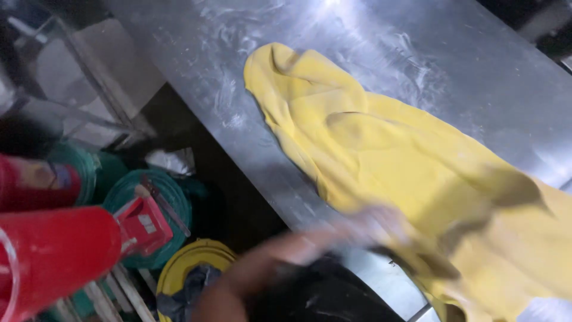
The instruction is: Manually flattening and stretching a large block of dough into an elongated sheet across a stainless steel work table.
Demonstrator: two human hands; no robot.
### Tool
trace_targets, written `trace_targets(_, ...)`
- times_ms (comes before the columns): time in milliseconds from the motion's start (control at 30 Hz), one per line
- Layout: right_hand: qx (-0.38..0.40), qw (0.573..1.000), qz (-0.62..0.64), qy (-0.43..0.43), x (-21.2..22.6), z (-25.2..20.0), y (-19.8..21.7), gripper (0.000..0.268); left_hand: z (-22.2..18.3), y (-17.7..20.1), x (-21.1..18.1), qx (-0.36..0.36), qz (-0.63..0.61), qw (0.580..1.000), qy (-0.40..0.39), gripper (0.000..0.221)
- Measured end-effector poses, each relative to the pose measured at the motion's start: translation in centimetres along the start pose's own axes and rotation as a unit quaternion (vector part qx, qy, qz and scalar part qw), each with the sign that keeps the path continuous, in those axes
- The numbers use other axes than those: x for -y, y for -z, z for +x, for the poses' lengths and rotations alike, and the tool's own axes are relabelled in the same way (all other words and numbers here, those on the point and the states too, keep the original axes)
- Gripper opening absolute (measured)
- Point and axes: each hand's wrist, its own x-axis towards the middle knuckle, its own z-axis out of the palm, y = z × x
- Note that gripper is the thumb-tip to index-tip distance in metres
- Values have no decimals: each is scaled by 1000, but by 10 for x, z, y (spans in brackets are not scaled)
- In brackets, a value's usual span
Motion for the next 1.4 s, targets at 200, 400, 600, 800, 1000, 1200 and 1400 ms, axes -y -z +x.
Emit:
trace_targets(200,-80,997,-15,-11,183,57,-42,55,106,116,24,-46,193,974,-108,25)
trace_targets(400,-66,996,43,42,330,276,-168,62,295,195,34,-60,334,936,-90,69)
trace_targets(600,92,986,134,-29,464,322,-198,94,315,222,-37,55,384,921,-22,91)
trace_targets(800,61,996,-48,38,481,262,-187,81,288,216,-10,170,292,935,-106,37)
trace_targets(1000,-69,963,-200,168,478,105,-259,45,145,226,-48,250,218,841,-428,19)
trace_targets(1200,-274,950,-141,48,453,91,-302,44,196,188,-91,361,225,894,-138,24)
trace_targets(1400,-437,885,-102,-126,504,165,-305,55,279,76,-23,224,205,945,-125,52)
